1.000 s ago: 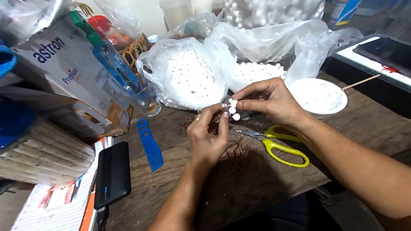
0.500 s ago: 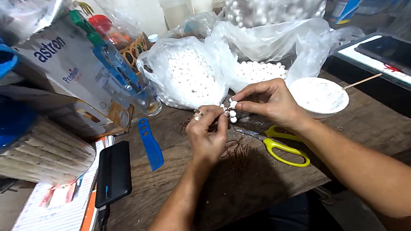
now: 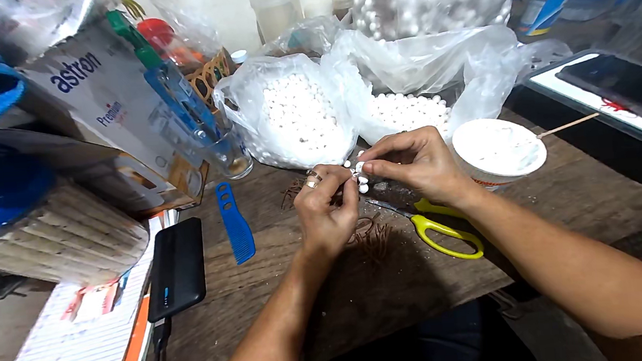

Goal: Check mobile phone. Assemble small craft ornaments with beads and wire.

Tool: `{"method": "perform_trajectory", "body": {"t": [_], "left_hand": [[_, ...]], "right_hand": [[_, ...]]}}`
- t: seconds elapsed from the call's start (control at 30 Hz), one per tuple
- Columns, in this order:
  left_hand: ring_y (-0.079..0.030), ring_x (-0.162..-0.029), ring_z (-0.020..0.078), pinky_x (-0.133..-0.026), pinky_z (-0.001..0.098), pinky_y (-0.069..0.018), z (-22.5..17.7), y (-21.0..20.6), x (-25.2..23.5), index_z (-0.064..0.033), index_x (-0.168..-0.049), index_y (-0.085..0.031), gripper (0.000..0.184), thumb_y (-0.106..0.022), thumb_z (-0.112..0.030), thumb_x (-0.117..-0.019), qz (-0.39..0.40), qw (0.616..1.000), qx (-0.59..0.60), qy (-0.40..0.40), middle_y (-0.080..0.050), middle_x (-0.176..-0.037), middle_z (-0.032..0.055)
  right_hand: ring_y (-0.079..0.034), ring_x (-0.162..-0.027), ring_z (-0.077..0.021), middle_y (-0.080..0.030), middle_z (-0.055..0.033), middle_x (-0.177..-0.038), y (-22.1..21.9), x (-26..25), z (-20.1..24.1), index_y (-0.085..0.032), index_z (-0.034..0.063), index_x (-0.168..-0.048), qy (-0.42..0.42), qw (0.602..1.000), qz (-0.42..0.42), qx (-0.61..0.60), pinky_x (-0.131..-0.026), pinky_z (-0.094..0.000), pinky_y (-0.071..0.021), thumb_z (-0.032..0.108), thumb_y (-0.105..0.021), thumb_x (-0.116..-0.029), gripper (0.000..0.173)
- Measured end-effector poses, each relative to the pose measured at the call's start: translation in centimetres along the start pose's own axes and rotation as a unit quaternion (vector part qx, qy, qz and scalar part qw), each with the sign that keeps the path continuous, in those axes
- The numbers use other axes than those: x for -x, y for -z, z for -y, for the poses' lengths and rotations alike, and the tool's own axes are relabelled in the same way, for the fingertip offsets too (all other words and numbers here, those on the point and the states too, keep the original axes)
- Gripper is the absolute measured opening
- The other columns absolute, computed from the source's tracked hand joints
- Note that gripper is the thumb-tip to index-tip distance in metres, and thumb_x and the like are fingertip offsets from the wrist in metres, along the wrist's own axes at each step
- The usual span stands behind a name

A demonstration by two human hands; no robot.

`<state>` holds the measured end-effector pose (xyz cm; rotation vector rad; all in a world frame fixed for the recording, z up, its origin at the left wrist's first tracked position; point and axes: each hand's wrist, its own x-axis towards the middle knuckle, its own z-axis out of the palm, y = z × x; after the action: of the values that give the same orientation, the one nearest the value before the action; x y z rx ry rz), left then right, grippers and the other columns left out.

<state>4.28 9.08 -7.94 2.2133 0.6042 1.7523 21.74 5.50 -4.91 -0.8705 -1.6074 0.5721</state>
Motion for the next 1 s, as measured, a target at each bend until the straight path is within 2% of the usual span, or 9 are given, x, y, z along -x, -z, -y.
{"method": "perform_trajectory", "body": {"t": [0.27,0.43,0.5,0.57,0.63,0.7,0.8,0.9,1.0], "left_hand": [[-0.064,-0.079,0.0026,-0.072,0.0113,-0.0507,-0.1,0.1,0.1,0.0085,-0.079,-0.071,0.008,-0.064,0.005,-0.0826,0.002,1.0,0.004,0.004,-0.069,-0.086,0.0137],[-0.063,-0.08,0.0006,-0.072,0.0108,-0.0501,-0.1,0.1,0.1,0.0076,-0.081,-0.071,0.007,-0.065,0.005,-0.0835,0.004,1.0,-0.005,0.023,-0.068,-0.086,0.0115],[-0.064,-0.084,-0.0013,-0.075,0.0116,-0.0521,-0.2,0.4,-0.2,0.0077,-0.087,-0.072,0.007,-0.067,0.004,-0.0882,0.003,0.996,0.026,0.083,-0.069,-0.091,0.0092],[-0.065,-0.082,-0.0011,-0.075,0.0155,-0.0561,-0.3,1.0,-0.9,0.007,-0.093,-0.071,0.005,-0.066,0.004,-0.092,-0.013,0.982,0.097,0.164,-0.069,-0.095,0.0041],[-0.068,-0.076,0.0026,-0.073,0.0215,-0.0598,-0.2,1.5,-1.5,-0.0018,-0.098,-0.07,0.007,-0.063,0.002,-0.097,-0.043,0.949,0.177,0.256,-0.071,-0.089,-0.0037],[-0.069,-0.071,0.005,-0.069,0.0226,-0.061,0.0,1.6,-1.9,-0.0072,-0.099,-0.069,0.012,-0.059,-0.001,-0.1007,-0.068,0.915,0.24,0.318,-0.071,-0.085,-0.005],[-0.066,-0.065,0.0031,-0.062,0.0173,-0.0569,-0.3,1.7,-2.2,-0.0121,-0.1,-0.064,0.016,-0.05,-0.006,-0.1067,-0.058,0.884,0.282,0.369,-0.071,-0.084,-0.0041],[-0.063,-0.064,0.0022,-0.062,0.0157,-0.0549,-0.6,1.7,-2.3,-0.014,-0.098,-0.062,0.018,-0.047,-0.008,-0.108,-0.051,0.857,0.313,0.405,-0.068,-0.081,-0.0039],[-0.063,-0.066,0.0036,-0.064,0.0167,-0.0547,-0.7,1.5,-2.3,-0.0115,-0.095,-0.065,0.021,-0.048,-0.004,-0.1064,-0.052,0.832,0.342,0.433,-0.068,-0.081,-0.0023]], "right_hand": [[-0.067,-0.078,0.0011,-0.073,-0.0018,-0.09,-0.3,0.2,0.2,-0.076,-0.0013,-0.096,-0.003,1.0,0.0,0.024,-0.073,-0.0142,-0.0572,-0.002,-0.07,-0.0887,0.009],[-0.065,-0.076,0.0015,-0.072,-0.0022,-0.089,-0.7,0.1,0.1,-0.076,-0.0001,-0.094,0.007,0.999,-0.013,0.043,-0.071,-0.0141,-0.0559,0.001,-0.071,-0.0887,0.008],[-0.066,-0.077,0.001,-0.073,-0.0015,-0.091,-0.4,-0.3,0.2,-0.075,-0.0003,-0.1,-0.006,0.999,-0.019,0.048,-0.073,-0.0156,-0.0564,0.004,-0.071,-0.0911,0.011],[-0.066,-0.078,0.0017,-0.073,-0.0011,-0.093,0.3,-1.1,0.1,-0.073,-0.0016,-0.107,-0.026,0.997,-0.045,0.062,-0.073,-0.0163,-0.0564,0.008,-0.068,-0.0944,0.017],[-0.066,-0.076,0.0018,-0.074,-0.0016,-0.092,0.9,-1.6,-0.6,-0.074,-0.0004,-0.107,-0.039,0.992,-0.053,0.103,-0.071,-0.0165,-0.0565,0.011,-0.066,-0.0963,0.018],[-0.068,-0.079,-0.0041,-0.074,-0.0069,-0.093,1.0,-1.8,-1.4,-0.075,0.0,-0.106,-0.065,0.984,-0.013,0.168,-0.074,-0.0218,-0.0567,0.011,-0.066,-0.0969,0.017],[-0.069,-0.08,-0.0141,-0.073,-0.012,-0.095,1.3,-2.3,-1.4,-0.075,-0.0002,-0.106,-0.12,0.958,0.024,0.258,-0.077,-0.0318,-0.056,0.009,-0.063,-0.0995,0.016],[-0.07,-0.086,-0.0288,-0.073,-0.0194,-0.096,1.5,-2.9,-1.6,-0.075,-0.0037,-0.106,-0.132,0.933,0.026,0.334,-0.082,-0.0467,-0.0543,0.003,-0.06,-0.0992,0.018],[-0.069,-0.096,-0.0412,-0.072,-0.025,-0.097,0.4,-3.9,-2.6,-0.075,-0.0058,-0.102,-0.144,0.901,0.087,0.4,-0.087,-0.0584,-0.052,0.003,-0.06,-0.0982,0.017]]}}
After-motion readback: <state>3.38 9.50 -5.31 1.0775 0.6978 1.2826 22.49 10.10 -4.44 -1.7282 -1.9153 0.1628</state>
